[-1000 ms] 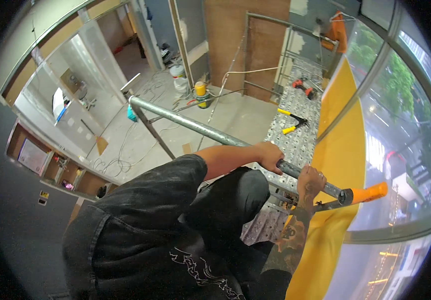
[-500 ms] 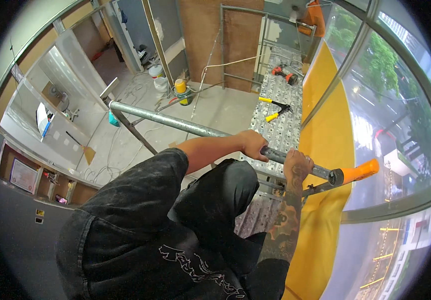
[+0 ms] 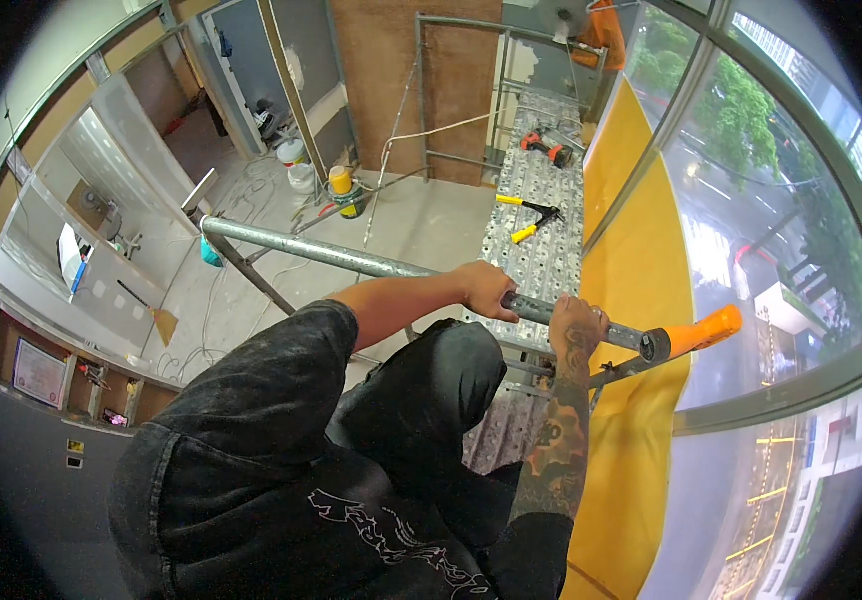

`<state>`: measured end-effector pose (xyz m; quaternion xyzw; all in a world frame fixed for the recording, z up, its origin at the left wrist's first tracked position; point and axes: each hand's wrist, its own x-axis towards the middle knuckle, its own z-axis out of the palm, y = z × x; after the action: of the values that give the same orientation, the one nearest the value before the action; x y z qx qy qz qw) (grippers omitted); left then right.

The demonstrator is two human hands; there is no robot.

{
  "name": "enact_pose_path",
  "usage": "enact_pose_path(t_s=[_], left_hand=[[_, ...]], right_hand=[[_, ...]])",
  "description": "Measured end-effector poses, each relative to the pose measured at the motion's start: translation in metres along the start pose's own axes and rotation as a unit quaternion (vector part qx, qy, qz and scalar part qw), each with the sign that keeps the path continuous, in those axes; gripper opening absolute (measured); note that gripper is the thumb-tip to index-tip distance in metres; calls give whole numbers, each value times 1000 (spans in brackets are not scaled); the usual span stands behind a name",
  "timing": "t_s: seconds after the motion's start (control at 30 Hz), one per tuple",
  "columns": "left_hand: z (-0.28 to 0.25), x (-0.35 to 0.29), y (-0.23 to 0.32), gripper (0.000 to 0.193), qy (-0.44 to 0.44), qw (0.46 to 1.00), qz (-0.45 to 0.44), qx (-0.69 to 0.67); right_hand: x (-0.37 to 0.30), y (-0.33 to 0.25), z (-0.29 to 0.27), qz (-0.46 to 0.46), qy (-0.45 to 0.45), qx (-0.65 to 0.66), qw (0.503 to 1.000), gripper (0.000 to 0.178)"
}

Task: The person climbs onto the scaffolding, receives a board from another person, and fits it into the ceiling frame above the window by hand.

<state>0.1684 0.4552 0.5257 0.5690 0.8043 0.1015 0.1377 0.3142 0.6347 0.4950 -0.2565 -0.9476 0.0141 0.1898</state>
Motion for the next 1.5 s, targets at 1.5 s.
enact_pose_path(t_s=[1.5], left_hand=[[-5, 1, 5, 68, -28, 999, -28, 8]], right_hand=[[-2, 1, 2, -8, 32, -2, 999, 39]])
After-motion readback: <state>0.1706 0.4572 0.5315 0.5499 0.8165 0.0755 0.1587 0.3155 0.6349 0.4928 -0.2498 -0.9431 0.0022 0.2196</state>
